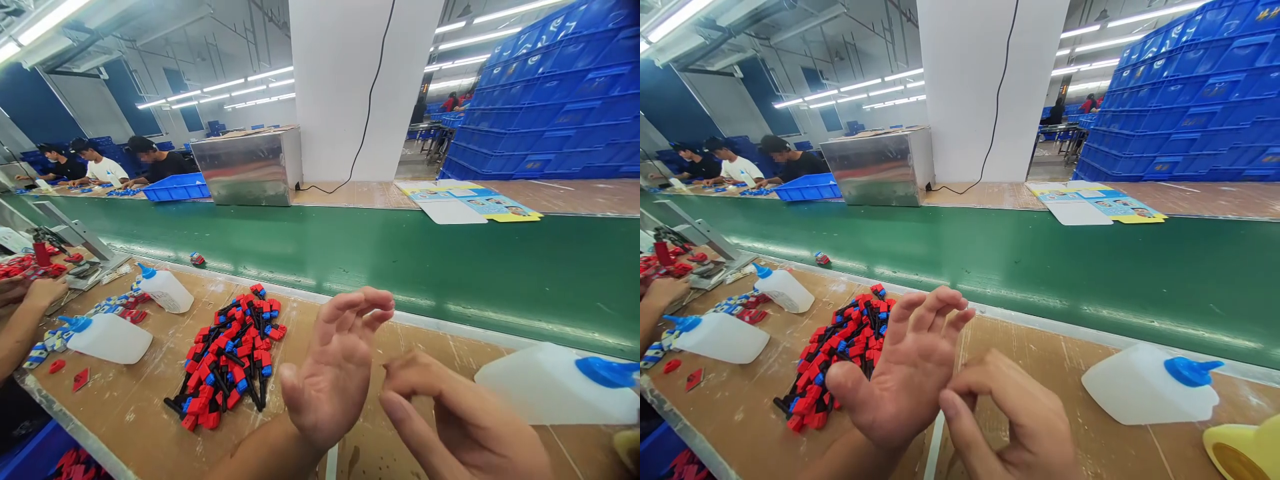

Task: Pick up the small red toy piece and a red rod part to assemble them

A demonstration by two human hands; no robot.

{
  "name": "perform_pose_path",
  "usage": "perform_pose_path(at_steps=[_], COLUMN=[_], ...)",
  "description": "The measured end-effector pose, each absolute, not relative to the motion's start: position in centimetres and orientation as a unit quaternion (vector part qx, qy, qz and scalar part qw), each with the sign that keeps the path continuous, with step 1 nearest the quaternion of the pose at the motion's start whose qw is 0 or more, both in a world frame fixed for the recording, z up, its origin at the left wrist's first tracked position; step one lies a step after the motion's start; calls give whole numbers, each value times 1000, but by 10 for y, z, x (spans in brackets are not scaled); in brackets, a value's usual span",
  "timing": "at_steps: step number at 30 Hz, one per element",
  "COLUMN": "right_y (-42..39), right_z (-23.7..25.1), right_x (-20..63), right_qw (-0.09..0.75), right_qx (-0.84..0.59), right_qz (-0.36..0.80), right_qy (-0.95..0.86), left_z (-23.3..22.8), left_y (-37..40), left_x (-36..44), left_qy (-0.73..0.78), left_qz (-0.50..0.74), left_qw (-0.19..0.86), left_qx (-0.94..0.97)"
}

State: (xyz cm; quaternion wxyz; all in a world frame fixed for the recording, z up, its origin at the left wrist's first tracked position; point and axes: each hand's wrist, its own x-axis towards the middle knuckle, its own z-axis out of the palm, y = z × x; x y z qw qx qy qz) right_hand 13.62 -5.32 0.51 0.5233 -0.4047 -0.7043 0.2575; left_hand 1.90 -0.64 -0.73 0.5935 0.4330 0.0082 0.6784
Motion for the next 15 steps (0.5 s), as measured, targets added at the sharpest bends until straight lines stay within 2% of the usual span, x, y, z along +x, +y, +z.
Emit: perform_pose_path(at_steps=[3, 6, 15], right_y=[-48, -45, -46], right_z=[-1, -6, -5], right_x=[133, 129, 132], right_qw=[501, 504, 495], right_qx=[-438, -426, -409], right_qz=[146, 91, 102], right_qy=[-732, -746, -760], left_z=[-7, -7, -13], left_y=[-9, -11, -15], left_x=[19, 19, 14], left_qy=[-4, 1, 19], left_qz=[670, 669, 620], left_qw=[587, 577, 568], left_qx=[455, 470, 542])
